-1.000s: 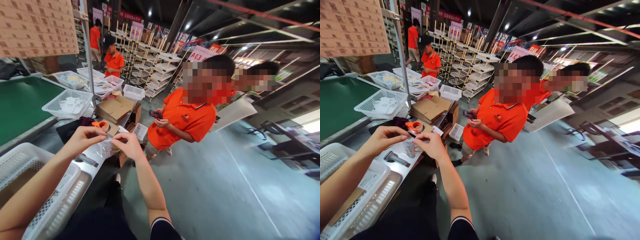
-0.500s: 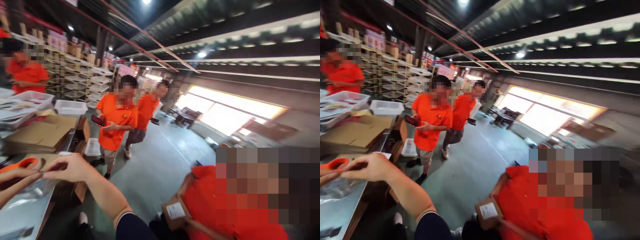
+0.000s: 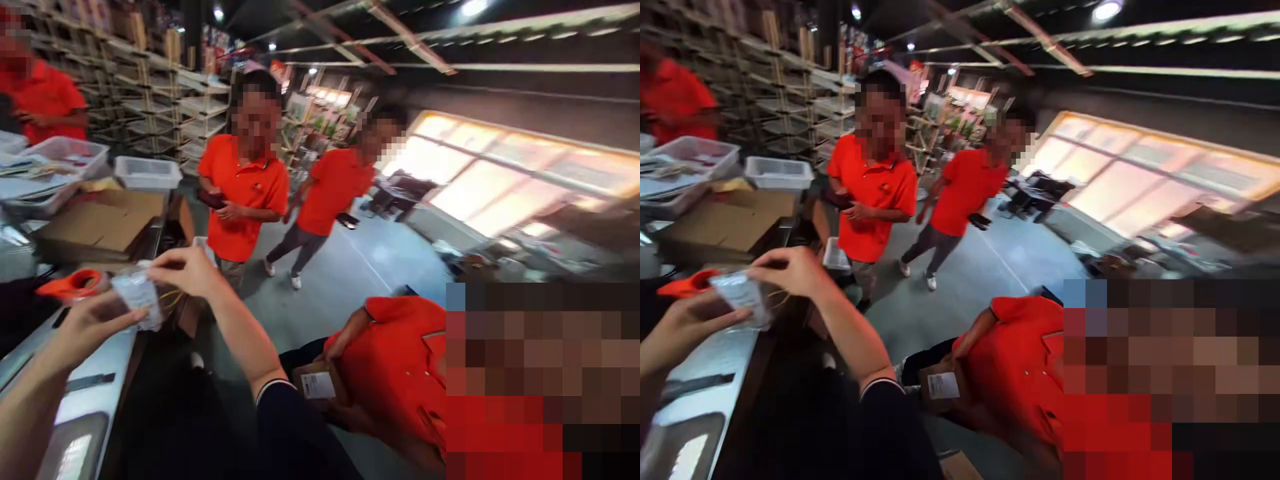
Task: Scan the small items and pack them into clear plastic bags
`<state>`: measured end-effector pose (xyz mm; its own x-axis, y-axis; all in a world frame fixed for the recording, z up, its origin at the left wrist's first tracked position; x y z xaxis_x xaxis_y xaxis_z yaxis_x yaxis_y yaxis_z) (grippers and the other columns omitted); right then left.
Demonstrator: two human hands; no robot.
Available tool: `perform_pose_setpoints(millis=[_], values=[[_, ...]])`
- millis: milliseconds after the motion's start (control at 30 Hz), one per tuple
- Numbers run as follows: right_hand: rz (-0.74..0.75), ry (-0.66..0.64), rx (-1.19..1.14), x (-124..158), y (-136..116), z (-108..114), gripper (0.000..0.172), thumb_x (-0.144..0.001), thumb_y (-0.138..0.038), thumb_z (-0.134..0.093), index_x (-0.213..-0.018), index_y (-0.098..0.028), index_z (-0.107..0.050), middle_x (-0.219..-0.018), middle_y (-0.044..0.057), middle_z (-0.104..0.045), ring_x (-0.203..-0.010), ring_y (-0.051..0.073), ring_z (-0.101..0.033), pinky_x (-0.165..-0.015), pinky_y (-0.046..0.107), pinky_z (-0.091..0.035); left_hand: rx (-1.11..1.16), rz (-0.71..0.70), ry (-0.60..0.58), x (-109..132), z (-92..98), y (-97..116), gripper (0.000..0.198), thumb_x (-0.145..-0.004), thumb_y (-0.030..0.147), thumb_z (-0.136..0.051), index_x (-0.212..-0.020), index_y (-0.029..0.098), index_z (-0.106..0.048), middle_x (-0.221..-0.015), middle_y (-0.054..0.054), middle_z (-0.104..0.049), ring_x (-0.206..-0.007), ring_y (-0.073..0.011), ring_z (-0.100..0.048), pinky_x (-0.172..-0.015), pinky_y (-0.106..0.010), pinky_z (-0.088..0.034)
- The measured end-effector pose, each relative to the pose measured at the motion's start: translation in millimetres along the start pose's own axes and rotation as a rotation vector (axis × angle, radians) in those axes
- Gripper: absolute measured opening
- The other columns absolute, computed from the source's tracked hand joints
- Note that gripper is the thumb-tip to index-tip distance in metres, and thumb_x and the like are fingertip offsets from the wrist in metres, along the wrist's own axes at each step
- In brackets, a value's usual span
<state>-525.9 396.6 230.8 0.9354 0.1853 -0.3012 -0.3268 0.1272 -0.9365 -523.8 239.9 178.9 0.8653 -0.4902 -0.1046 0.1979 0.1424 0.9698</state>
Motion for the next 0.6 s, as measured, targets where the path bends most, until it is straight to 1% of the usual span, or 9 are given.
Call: perform_pose_setpoints(millis=[67,133,167,233,267,367,433,533,600], values=[[-0.025,0.069,-0.085,0.7,10.2,14.2,0.027,-0.079,-0.036,-0.093,-0.091,-0.017,-0.079,-0.088,0.001,-0.078,-0.084,0.017,-0.072,-0.082,0.029,-0.060,0.123,0.034,-0.052,7.0,-1.0,-2.2,0.052,-0.073,0.054,-0.095,-0.109,0.018,-0.083,-0.114,-0.011,-0.081,-0.103,-0.0299,-0.077,-0.097,-0.041,-0.065],[0.031,0.150,-0.121,5.0,9.3,29.3,0.040,-0.077,-0.046,-0.093,-0.102,-0.018,-0.078,-0.100,0.005,-0.080,-0.092,0.020,-0.074,-0.085,0.031,-0.061,0.169,0.020,-0.107,2.0,-7.8,1.8,0.045,-0.078,0.049,-0.093,-0.108,0.017,-0.082,-0.116,-0.012,-0.081,-0.104,-0.0285,-0.077,-0.098,-0.037,-0.063],[0.083,0.198,-0.110,9.0,4.6,37.0,0.039,-0.081,-0.048,-0.089,-0.105,-0.020,-0.077,-0.107,0.007,-0.080,-0.099,0.021,-0.075,-0.087,0.032,-0.062,0.168,0.006,-0.116,-1.8,-9.7,4.5,0.043,-0.079,0.048,-0.092,-0.107,0.017,-0.082,-0.115,-0.012,-0.081,-0.103,-0.0276,-0.076,-0.096,-0.035,-0.063],[0.201,0.270,-0.035,18.8,-9.8,47.6,0.028,-0.090,-0.047,-0.079,-0.102,-0.022,-0.076,-0.118,0.009,-0.078,-0.112,0.022,-0.074,-0.094,0.034,-0.061,0.137,-0.032,-0.097,-7.1,-9.0,9.8,0.039,-0.081,0.048,-0.091,-0.104,0.018,-0.082,-0.110,-0.010,-0.081,-0.098,-0.0252,-0.075,-0.090,-0.031,-0.061],[0.251,0.276,0.018,22.8,-17.5,48.6,0.022,-0.094,-0.043,-0.075,-0.099,-0.022,-0.077,-0.119,0.010,-0.078,-0.115,0.022,-0.073,-0.098,0.035,-0.060,0.113,-0.048,-0.083,-7.6,-7.7,11.3,0.037,-0.082,0.048,-0.090,-0.103,0.018,-0.082,-0.107,-0.010,-0.081,-0.095,-0.0242,-0.074,-0.087,-0.030,-0.060],[0.347,0.179,0.149,26.9,-34.5,36.9,0.011,-0.096,-0.031,-0.073,-0.092,-0.024,-0.080,-0.116,0.008,-0.078,-0.113,0.021,-0.073,-0.104,0.038,-0.058,0.064,-0.060,-0.073,-2.2,-5.0,7.6,0.038,-0.084,0.050,-0.088,-0.103,0.018,-0.081,-0.103,-0.008,-0.080,-0.096,-0.0241,-0.073,-0.086,-0.029,-0.058],[0.378,0.118,0.187,26.2,-41.0,27.5,0.010,-0.096,-0.025,-0.072,-0.093,-0.024,-0.082,-0.116,0.009,-0.078,-0.111,0.021,-0.073,-0.103,0.038,-0.058,0.065,-0.039,-0.088,4.1,-5.3,-0.4,0.041,-0.086,0.050,-0.087,-0.111,0.019,-0.080,-0.111,-0.008,-0.080,-0.104,-0.0265,-0.073,-0.093,-0.031,-0.057],[0.358,0.066,0.227,23.8,-44.9,16.9,0.012,-0.098,-0.022,-0.072,-0.098,-0.023,-0.084,-0.117,0.010,-0.077,-0.112,0.021,-0.073,-0.104,0.038,-0.058,0.067,-0.015,-0.080,14.2,-3.9,-8.9,0.046,-0.087,0.050,-0.086,-0.119,0.018,-0.079,-0.121,-0.009,-0.078,-0.112,-0.0277,-0.072,-0.099,-0.032,-0.056],[0.313,0.015,0.267,22.5,-45.8,9.7,0.008,-0.096,-0.023,-0.076,-0.099,-0.023,-0.084,-0.120,0.010,-0.076,-0.114,0.022,-0.072,-0.107,0.039,-0.057,0.048,-0.028,-0.056,20.8,-1.1,-7.3,0.046,-0.088,0.051,-0.085,-0.117,0.017,-0.079,-0.119,-0.008,-0.079,-0.110,-0.0270,-0.072,-0.098,-0.031,-0.055]])
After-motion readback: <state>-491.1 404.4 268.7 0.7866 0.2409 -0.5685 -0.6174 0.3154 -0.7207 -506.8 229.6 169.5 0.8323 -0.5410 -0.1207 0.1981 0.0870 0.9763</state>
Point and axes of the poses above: each hand's wrist, its own x-axis away from the middle knuckle, its own z-axis out of the back of the hand, y = z × x, the point moved 9 cm from there along -x, towards the middle knuckle
